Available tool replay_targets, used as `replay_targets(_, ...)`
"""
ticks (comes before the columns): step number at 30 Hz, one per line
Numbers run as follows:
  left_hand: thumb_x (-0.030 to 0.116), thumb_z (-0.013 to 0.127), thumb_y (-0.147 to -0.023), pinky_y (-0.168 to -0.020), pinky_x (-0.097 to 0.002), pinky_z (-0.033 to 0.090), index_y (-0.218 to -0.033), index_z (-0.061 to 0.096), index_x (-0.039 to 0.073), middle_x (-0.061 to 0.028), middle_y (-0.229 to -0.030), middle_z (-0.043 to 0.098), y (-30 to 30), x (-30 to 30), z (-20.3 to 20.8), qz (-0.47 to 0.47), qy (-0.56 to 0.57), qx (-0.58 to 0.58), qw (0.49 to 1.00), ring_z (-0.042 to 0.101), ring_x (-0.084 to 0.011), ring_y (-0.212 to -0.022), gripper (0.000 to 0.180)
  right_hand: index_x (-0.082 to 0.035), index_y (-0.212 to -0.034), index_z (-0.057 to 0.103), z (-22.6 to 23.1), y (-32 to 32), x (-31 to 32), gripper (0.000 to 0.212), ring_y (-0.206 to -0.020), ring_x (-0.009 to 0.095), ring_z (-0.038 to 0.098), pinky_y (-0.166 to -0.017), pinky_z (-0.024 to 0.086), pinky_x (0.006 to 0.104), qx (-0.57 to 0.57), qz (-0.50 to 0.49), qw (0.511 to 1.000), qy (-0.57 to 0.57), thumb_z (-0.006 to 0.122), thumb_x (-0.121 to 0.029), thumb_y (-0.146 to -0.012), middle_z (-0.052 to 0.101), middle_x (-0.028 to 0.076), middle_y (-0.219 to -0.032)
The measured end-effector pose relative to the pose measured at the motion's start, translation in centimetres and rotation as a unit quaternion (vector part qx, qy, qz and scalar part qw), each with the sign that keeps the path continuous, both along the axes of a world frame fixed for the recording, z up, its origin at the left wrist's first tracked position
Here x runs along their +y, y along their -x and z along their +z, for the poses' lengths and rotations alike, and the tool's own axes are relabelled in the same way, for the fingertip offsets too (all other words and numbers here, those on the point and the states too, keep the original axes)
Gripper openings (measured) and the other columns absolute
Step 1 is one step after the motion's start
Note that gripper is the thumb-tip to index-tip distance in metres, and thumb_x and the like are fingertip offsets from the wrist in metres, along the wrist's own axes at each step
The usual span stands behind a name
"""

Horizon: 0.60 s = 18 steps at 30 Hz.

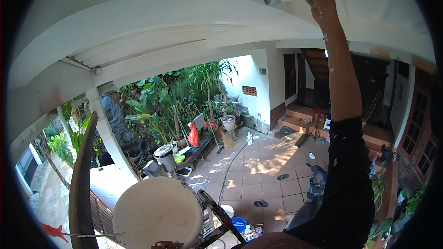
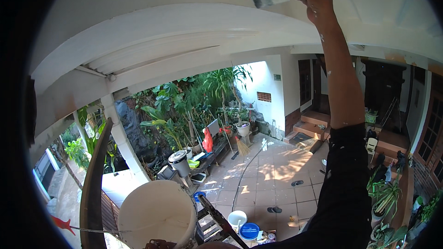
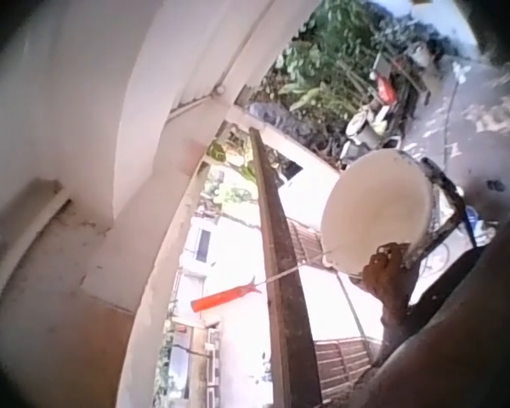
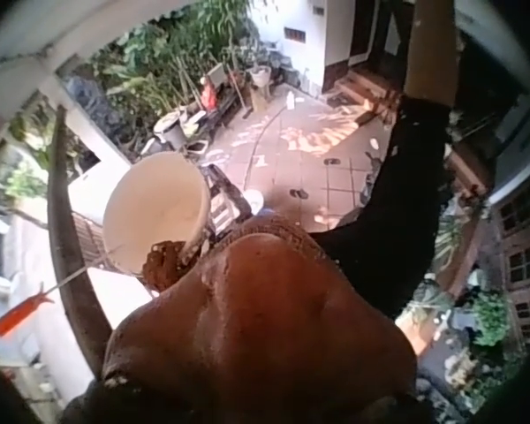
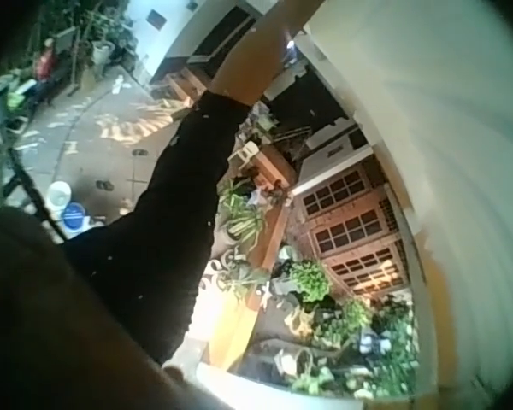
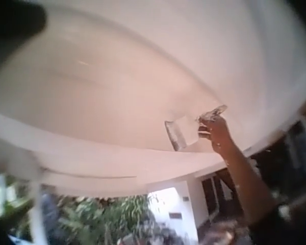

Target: Painting a ceiling beam and overhead surface using a brush and white paint while standing on a ladder.

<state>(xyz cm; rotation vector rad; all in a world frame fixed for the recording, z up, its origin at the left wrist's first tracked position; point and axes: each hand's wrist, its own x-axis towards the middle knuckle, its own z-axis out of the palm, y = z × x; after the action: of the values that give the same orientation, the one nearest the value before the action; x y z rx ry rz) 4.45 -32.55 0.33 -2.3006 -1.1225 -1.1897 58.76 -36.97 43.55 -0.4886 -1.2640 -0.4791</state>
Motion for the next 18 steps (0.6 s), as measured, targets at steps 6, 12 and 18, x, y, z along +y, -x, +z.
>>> replay_targets(6, 0.036, 0.075, -0.077, -0.058, -0.0417, 0.045, -0.081, 0.073, 0.019, -0.0031, -0.083, 0.067, 0.2, 0.4, -0.3, -0.014, -0.003, -0.009, 1.000, 0.063, -0.0251, -0.069, 0.018, 0.001, -0.111, 0.062, -1.6, -12.8, -4.4, 0.028, -0.086, 0.024, 0.070, -0.080, 0.061, 0.0376, 0.167, -0.150, 0.973, -0.059, 0.071, -0.020, -0.094, 0.070, 0.010, -0.103)
replay_targets(12, 0.036, 0.075, -0.077, -0.058, -0.0418, 0.045, -0.082, 0.073, 0.019, -0.0030, -0.084, 0.067, 0.1, 0.2, -0.2, -0.010, -0.008, -0.012, 1.000, 0.063, -0.0251, -0.070, 0.018, -0.004, -0.110, 0.067, 1.3, -11.8, -4.0, 0.042, -0.095, 0.035, 0.072, -0.085, 0.057, 0.0453, 0.131, -0.605, 0.778, -0.110, 0.079, -0.033, -0.082, 0.075, 0.017, -0.101)
replay_targets(18, 0.036, 0.075, -0.077, -0.059, -0.0419, 0.045, -0.082, 0.073, 0.019, -0.0030, -0.084, 0.067, -0.4, 0.3, 0.0, -0.005, -0.009, -0.017, 1.000, 0.063, -0.0251, -0.071, 0.018, -0.006, -0.110, 0.069, 5.7, -1.9, 0.7, 0.043, -0.096, 0.035, 0.071, -0.084, 0.055, 0.0451, 0.072, -0.553, 0.816, -0.152, 0.078, -0.039, -0.082, 0.075, 0.015, -0.102)
